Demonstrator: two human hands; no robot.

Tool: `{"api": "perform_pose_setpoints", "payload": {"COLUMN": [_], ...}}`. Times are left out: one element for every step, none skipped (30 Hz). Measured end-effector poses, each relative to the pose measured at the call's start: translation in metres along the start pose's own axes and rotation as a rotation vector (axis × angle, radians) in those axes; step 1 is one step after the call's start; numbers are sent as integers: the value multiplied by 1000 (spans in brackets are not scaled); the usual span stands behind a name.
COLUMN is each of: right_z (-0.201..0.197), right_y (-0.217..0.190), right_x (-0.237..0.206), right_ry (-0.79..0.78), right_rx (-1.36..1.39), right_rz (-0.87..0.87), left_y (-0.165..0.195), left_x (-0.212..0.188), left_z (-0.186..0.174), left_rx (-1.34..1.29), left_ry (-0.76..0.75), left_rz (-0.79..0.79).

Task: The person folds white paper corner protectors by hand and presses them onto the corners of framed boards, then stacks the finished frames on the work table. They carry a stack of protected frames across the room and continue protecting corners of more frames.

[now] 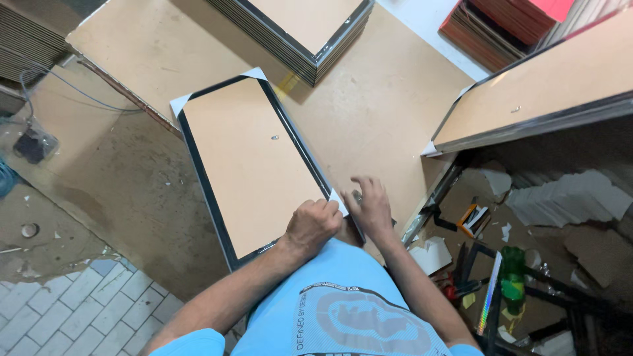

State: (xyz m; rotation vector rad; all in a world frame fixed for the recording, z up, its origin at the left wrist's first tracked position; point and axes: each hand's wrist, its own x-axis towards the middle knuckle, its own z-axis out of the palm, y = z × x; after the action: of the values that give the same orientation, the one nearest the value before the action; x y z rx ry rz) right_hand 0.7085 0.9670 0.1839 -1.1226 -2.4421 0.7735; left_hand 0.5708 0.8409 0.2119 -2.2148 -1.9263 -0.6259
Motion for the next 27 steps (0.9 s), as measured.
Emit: {"api": "perform_pose_setpoints", "payload": {"right_z": [5,12,17,22,26,29,31,30,28,25,20,15,11,7,6,6,7,11,14,18,21,25,28,30,32,34,36], "right_y": [11,21,30,36,42,46,50,53,55,57,60,63,65,68,70,71,72,73,74,74,73,72,70,68,65,62,58], "right_x": [-10,-22,-35,-47,-56,-61,-62,-62,-60,-56,-50,-45,-41,-37,-35,-33,-32,-31,-31,-30,-29,-28,-26,-25,-23,-21,-19], "right_ry": [-35,-105,-179,-131,-81,-30,-41,-54,-69,-196,-315,-430,-433,-439,-445,-504,-564,-626,-625,-625,-624,-614,-602,-590,-570,-550,-530], "right_rx": [-117,-165,-215,-210,-203,-196,-170,-144,-115,-162,-208,-255,-224,-193,-161,-241,-321,-400,-407,-415,-423,-417,-411,-407,-395,-382,-366], "right_rz": [20,43,74,14,-46,-109,-72,-32,10,122,234,348,292,234,177,195,213,232,225,218,209,198,189,181,148,113,77], "left_y": [-10,-19,-24,-27,-30,-33,-36,-38,-39,-39,-40,-41,-42,-43,-45,-48,-52,-57,-61,-64,-68,-70,-71,-72,-73,-73,-74], "left_x": [-4,-10,-17,-25,-30,-34,-36,-39,-41,-43,-43,-43,-43,-42,-43,-43,-44,-45,-46,-47,-48,-49,-51,-52,-54,-55,-56], "left_z": [28,54,77,98,117,132,144,151,155,155,152,148,142,135,129,123,119,116,115,116,118,120,122,125,127,129,130], "left_rx": [8,18,20,17,15,15,17,17,18,3,-8,-19,-40,-60,-83,-109,-137,-166,-212,-260,-306,-320,-335,-351,-360,-367,-372], "left_ry": [12,22,26,40,54,71,70,64,55,28,4,-18,-59,-100,-143,-96,-51,-7,-20,-32,-42,-62,-81,-99,-89,-78,-68], "left_rz": [2,3,3,-1,-4,-6,-9,-13,-16,-33,-43,-50,-86,-125,-164,-161,-158,-158,-157,-158,-158,-173,-184,-196,-193,-191,-189]}}
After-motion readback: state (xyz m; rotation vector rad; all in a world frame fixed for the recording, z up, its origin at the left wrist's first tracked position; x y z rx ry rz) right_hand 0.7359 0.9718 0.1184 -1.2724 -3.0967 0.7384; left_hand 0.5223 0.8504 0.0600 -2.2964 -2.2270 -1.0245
